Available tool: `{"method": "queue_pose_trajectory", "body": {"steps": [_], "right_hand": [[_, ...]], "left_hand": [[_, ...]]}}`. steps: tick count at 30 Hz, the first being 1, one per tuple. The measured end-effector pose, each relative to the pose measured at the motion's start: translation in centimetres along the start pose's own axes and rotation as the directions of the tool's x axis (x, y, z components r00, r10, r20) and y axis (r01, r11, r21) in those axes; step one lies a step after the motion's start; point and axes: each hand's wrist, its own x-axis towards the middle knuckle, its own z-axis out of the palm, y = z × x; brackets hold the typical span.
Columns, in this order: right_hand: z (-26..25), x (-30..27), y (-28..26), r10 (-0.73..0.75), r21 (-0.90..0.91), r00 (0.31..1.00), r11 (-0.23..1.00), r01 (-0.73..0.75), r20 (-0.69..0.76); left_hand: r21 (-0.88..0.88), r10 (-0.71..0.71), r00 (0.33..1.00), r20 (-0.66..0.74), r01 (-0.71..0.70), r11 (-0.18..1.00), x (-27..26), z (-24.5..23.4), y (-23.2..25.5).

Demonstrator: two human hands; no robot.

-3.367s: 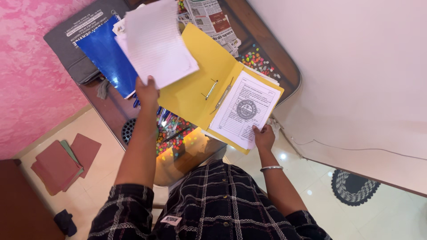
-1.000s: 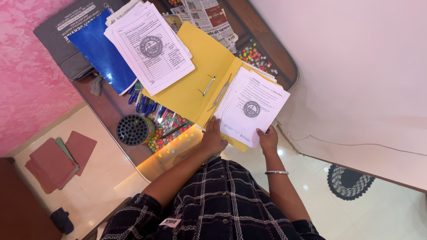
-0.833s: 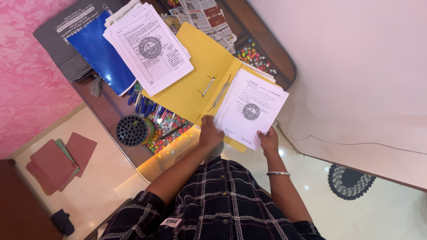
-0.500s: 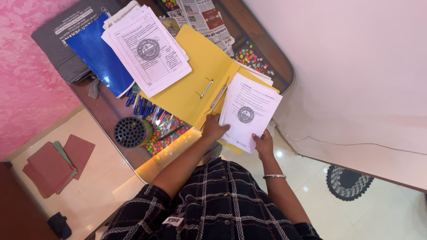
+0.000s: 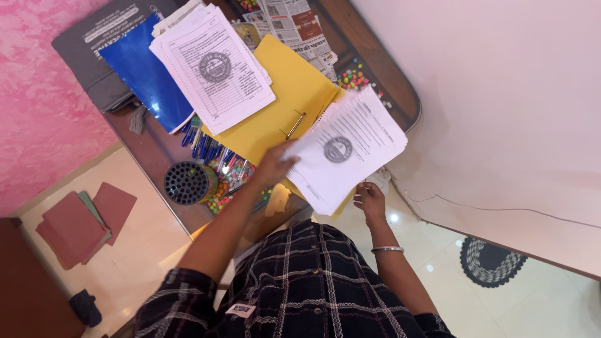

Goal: The person organizes stationery and documents on a glass table. They arrange pens in a holder, sort small books and notepads, and open several colored file folders to remove and stack papers. The person then closes the folders and places them in a pile.

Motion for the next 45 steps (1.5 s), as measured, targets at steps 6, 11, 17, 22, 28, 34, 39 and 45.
{"method": "queue_pose_trajectory", "body": {"steps": [6,11,17,22,28,34,39,45], "right_hand": [[0.5,1.1,-0.1,-0.052,0.003,0.999,0.999,0.052,-0.001],[0.5,0.6,-0.2,-0.074,-0.014,0.997,0.997,0.073,-0.016],[0.3,1.5,0.8,-0.145,0.013,0.983,0.989,0.148,-0.111],[-1.2,2.6,1.8,-0.29,-0.027,0.922,0.956,0.293,-0.257],[-4.3,2.8,1.6,-0.255,0.05,0.909,0.957,0.287,-0.329],[-7.0,2.9,1.3,-0.188,0.091,0.904,0.967,0.24,-0.385],[-7.8,1.4,-0.7,-0.046,0.179,0.952,0.978,0.104,-0.304],[-6.8,-1.2,-3.6,-0.016,0.438,0.996,0.898,0.055,-0.093]], "left_hand": [[-0.112,0.091,0.95,-0.299,-0.13,0.985,1.9,-9.6,3.6],[-0.15,-0.11,0.773,-0.625,0.019,0.989,2.9,-15.1,5.5],[-0.333,-0.308,0.685,-0.66,0.101,0.938,4.7,-18.3,0.0],[0.062,-0.035,0.515,-0.856,0.17,0.983,4.5,-16.6,-5.2],[0.196,-0.109,0.563,-0.819,0.454,0.869,-0.5,-7.3,-6.7],[-0.065,-0.438,0.731,-0.524,0.479,0.876,-3.4,-5.5,-3.3],[-0.145,-0.411,0.907,0.092,0.421,0.895,-3.2,-4.2,4.0],[-0.183,0.149,0.679,0.719,-0.022,0.983,-1.8,3.9,5.8]]}}
